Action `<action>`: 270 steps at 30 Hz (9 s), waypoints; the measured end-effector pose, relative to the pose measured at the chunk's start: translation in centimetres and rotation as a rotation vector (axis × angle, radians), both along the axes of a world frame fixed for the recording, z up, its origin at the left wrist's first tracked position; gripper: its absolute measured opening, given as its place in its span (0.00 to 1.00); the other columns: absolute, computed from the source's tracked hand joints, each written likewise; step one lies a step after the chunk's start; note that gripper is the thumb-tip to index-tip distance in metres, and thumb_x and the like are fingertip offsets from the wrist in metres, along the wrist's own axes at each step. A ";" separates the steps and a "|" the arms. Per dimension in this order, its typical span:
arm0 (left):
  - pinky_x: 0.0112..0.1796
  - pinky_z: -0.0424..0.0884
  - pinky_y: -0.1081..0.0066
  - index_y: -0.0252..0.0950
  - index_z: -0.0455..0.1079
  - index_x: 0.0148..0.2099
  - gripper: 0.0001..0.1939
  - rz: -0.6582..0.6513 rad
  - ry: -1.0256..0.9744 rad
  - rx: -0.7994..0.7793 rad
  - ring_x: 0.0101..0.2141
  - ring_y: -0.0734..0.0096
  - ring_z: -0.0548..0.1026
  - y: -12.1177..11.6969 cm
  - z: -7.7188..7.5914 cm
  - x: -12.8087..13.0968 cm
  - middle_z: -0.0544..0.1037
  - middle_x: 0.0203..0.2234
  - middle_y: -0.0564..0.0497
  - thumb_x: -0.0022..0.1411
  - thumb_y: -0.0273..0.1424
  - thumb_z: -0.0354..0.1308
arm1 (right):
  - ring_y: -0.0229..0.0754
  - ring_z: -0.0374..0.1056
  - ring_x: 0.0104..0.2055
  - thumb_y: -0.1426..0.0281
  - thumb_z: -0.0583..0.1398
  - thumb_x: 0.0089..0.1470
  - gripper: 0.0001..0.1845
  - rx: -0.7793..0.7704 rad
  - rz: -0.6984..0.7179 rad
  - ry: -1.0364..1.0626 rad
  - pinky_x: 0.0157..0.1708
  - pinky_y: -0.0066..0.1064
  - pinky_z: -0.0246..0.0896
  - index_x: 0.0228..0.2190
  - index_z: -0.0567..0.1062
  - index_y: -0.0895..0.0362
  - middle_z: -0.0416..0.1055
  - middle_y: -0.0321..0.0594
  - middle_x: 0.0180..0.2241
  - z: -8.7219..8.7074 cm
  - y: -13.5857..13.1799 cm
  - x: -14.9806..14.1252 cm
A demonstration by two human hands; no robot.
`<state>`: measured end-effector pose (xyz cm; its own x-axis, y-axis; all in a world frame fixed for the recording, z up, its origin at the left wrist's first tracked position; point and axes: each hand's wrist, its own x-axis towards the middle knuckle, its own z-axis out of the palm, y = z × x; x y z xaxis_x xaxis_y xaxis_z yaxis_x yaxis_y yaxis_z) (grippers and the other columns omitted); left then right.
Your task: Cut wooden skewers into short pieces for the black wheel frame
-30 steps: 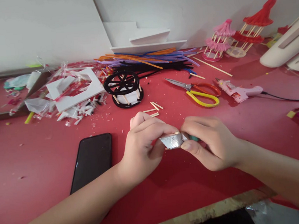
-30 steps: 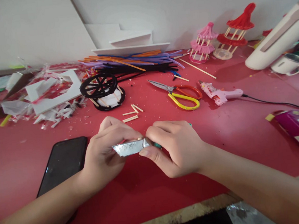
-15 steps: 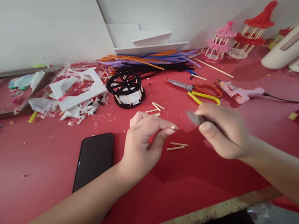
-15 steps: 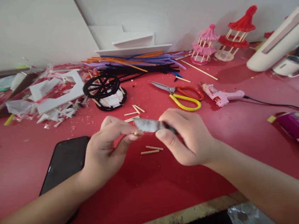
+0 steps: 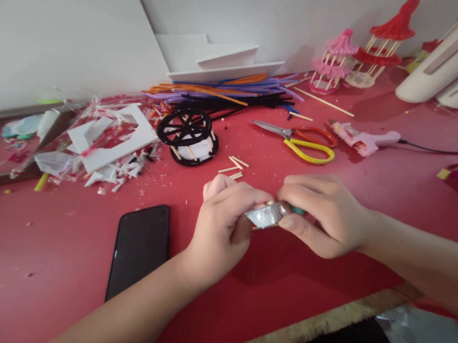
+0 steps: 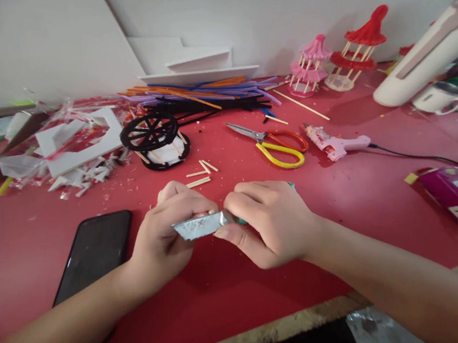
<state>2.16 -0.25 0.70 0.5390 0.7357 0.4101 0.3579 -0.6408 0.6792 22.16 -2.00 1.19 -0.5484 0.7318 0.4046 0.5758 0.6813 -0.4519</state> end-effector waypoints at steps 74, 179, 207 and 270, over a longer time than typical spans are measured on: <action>0.37 0.71 0.69 0.35 0.71 0.40 0.07 0.148 -0.148 -0.352 0.35 0.69 0.75 1.2 -1.2 0.1 0.78 0.33 0.48 0.65 0.32 0.54 | 0.34 0.67 0.25 0.64 0.64 0.48 0.27 0.175 -0.053 0.026 0.28 0.28 0.63 0.49 0.66 0.56 0.75 0.36 0.32 -1.2 1.3 1.5; 0.31 0.63 0.78 0.36 0.69 0.33 0.06 0.177 -0.731 -0.871 0.26 0.81 0.65 1.7 -1.0 0.6 0.69 0.27 0.56 0.58 0.31 0.62 | 0.44 0.73 0.36 0.71 0.59 0.47 0.27 -0.247 -0.021 -0.485 0.30 0.31 0.59 0.51 0.68 0.52 0.77 0.36 0.36 -0.8 2.1 2.9; 0.37 0.68 0.71 0.37 0.74 0.37 0.07 0.071 -0.303 -0.450 0.34 0.71 0.74 0.8 -1.2 0.5 0.77 0.33 0.51 0.55 0.22 0.60 | 0.36 0.60 0.27 0.61 0.50 0.63 0.13 -0.048 -0.051 -0.073 0.28 0.29 0.54 0.34 0.67 0.57 0.66 0.37 0.28 -0.3 0.2 0.6; 0.34 0.69 0.68 0.37 0.73 0.35 0.09 0.063 -0.151 0.076 0.30 0.70 0.70 0.6 -0.7 0.1 0.76 0.26 0.51 0.61 0.20 0.54 | 0.34 0.54 0.24 0.63 0.52 0.60 0.13 -0.002 -0.118 0.014 0.24 0.28 0.49 0.27 0.64 0.57 0.60 0.34 0.24 0.0 -0.2 -0.2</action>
